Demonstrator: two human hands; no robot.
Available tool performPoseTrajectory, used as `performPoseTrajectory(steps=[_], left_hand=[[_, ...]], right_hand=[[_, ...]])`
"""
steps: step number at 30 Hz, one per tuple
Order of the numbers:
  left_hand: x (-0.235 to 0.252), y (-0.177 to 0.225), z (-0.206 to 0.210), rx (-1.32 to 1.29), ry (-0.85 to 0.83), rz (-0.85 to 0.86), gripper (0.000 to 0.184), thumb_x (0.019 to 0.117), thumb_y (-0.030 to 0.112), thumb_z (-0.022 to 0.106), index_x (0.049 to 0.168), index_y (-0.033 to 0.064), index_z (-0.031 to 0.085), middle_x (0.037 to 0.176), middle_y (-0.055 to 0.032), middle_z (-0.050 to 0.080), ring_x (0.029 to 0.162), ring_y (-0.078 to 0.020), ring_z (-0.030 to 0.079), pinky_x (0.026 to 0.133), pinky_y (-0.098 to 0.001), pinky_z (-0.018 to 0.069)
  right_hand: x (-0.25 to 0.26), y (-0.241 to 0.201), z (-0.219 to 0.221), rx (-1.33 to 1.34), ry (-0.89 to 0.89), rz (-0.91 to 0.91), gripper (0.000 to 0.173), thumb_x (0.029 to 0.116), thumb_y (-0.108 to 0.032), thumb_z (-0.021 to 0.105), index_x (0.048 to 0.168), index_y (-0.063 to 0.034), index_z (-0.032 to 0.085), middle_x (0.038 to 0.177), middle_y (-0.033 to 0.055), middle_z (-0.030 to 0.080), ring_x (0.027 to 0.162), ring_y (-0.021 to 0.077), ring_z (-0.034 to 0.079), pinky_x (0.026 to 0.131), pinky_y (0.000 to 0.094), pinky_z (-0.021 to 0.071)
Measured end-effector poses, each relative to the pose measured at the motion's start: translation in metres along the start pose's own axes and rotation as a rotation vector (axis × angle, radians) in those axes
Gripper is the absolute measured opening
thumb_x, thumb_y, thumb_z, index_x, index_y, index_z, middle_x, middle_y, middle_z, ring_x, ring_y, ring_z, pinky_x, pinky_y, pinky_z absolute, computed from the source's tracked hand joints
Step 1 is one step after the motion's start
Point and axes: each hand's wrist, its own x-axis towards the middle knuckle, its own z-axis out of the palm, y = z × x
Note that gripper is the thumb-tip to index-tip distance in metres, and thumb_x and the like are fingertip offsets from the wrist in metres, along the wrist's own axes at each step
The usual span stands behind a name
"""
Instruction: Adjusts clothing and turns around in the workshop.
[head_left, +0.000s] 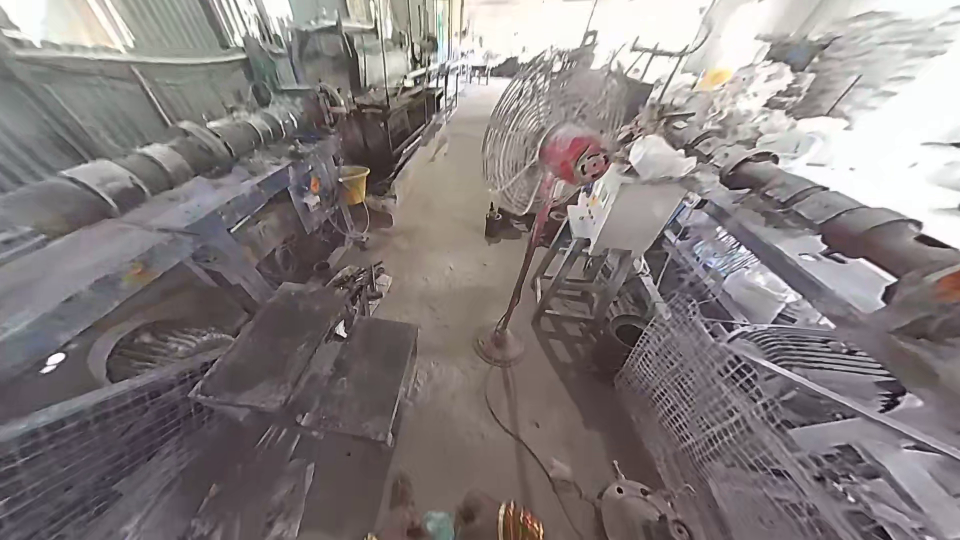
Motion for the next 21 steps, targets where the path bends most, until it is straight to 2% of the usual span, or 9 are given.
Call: performPoseTrajectory(steps=[1, 2, 4, 6, 8, 10, 12, 17, 21], left_hand=[[0.028, -0.047, 0.0, 0.011, 0.125, 0.412, 0.029, 0.0986, 0.006, 0.062, 0.109, -0.0209, 0.065, 0.105, -0.0346, 0.069, 0.098, -0.0378, 0.07, 0.088, -0.044, 0.0558], [0.05, -0.069, -0.007, -0.098, 0.114, 0.503, 0.027, 0.0962, 0.007, 0.066, 0.104, -0.0186, 0.067, 0.096, -0.0298, 0.07, 0.09, -0.0324, 0.069, 0.085, -0.0428, 0.0559], [0.066, -0.076, -0.035, -0.231, 0.024, 0.37, 0.024, 0.0958, 0.007, 0.069, 0.107, -0.0142, 0.068, 0.098, -0.0229, 0.071, 0.091, -0.0239, 0.068, 0.091, -0.0398, 0.0533], [0.075, -0.079, -0.067, -0.275, -0.016, 0.286, 0.022, 0.0965, 0.004, 0.067, 0.112, -0.0121, 0.068, 0.101, -0.0193, 0.072, 0.09, -0.0173, 0.068, 0.091, -0.0341, 0.0542], [0.086, -0.087, -0.102, -0.301, -0.042, 0.316, 0.021, 0.0971, 0.0, 0.063, 0.114, -0.0119, 0.067, 0.1, -0.0166, 0.071, 0.087, -0.0113, 0.066, 0.088, -0.0286, 0.054], [0.099, -0.094, -0.135, -0.335, -0.046, 0.343, 0.021, 0.0964, -0.003, 0.062, 0.115, -0.0118, 0.067, 0.101, -0.0159, 0.072, 0.087, -0.0093, 0.066, 0.087, -0.027, 0.054], [0.112, -0.097, -0.165, -0.334, -0.027, 0.323, 0.02, 0.0957, -0.002, 0.064, 0.113, -0.0113, 0.068, 0.101, -0.0163, 0.072, 0.088, -0.0105, 0.067, 0.088, -0.0281, 0.0542], [0.131, -0.105, -0.215, -0.257, -0.025, 0.227, 0.024, 0.099, 0.008, 0.065, 0.112, -0.0121, 0.067, 0.103, -0.0215, 0.07, 0.094, -0.0208, 0.066, 0.093, -0.0368, 0.0513], [0.153, -0.115, -0.228, -0.403, -0.06, 0.326, 0.022, 0.0977, 0.004, 0.063, 0.112, -0.0123, 0.066, 0.098, -0.0163, 0.069, 0.086, -0.0121, 0.063, 0.086, -0.0304, 0.052]], right_hand=[[0.002, -0.015, -0.005, -0.039, -0.005, 0.005, 0.028, 0.0998, -0.009, 0.064, 0.114, 0.0156, 0.066, 0.109, 0.0286, 0.069, 0.102, 0.0318, 0.066, 0.098, 0.0457, 0.0493], [0.004, -0.022, -0.011, -0.051, -0.01, 0.01, 0.028, 0.0999, -0.009, 0.064, 0.113, 0.0162, 0.066, 0.109, 0.0292, 0.068, 0.101, 0.0319, 0.066, 0.099, 0.0447, 0.0491], [0.018, -0.014, -0.034, -0.042, 0.016, 0.005, 0.029, 0.1008, -0.012, 0.064, 0.113, 0.0148, 0.067, 0.106, 0.0256, 0.069, 0.096, 0.0265, 0.065, 0.095, 0.0412, 0.0496], [0.034, -0.003, -0.063, 0.044, 0.078, -0.016, 0.024, 0.0999, -0.011, 0.064, 0.109, 0.012, 0.067, 0.094, 0.0152, 0.069, 0.083, 0.0141, 0.062, 0.085, 0.0329, 0.0515], [0.051, -0.009, -0.089, 0.178, 0.102, -0.025, 0.014, 0.0995, -0.008, 0.063, 0.102, 0.0058, 0.067, 0.083, 0.0002, 0.065, 0.073, 0.0011, 0.058, 0.076, 0.0225, 0.0504], [0.073, -0.026, -0.11, 0.255, 0.09, -0.032, 0.009, 0.0992, -0.004, 0.061, 0.098, 0.0033, 0.067, 0.078, -0.0057, 0.064, 0.071, -0.0027, 0.058, 0.074, 0.0191, 0.0506], [0.101, -0.044, -0.127, 0.235, 0.068, -0.014, 0.01, 0.0996, -0.004, 0.06, 0.097, 0.0035, 0.068, 0.078, -0.0048, 0.064, 0.07, -0.0019, 0.058, 0.073, 0.02, 0.0504], [0.17, -0.083, -0.142, 0.067, -0.004, 0.172, 0.027, 0.101, -0.016, 0.065, 0.107, 0.0101, 0.066, 0.096, 0.0144, 0.067, 0.083, 0.0144, 0.06, 0.086, 0.0355, 0.049], [0.194, -0.096, -0.141, 0.117, -0.005, 0.17, 0.022, 0.102, -0.014, 0.063, 0.102, 0.0082, 0.065, 0.087, 0.0091, 0.063, 0.076, 0.0113, 0.057, 0.079, 0.0321, 0.0489]])
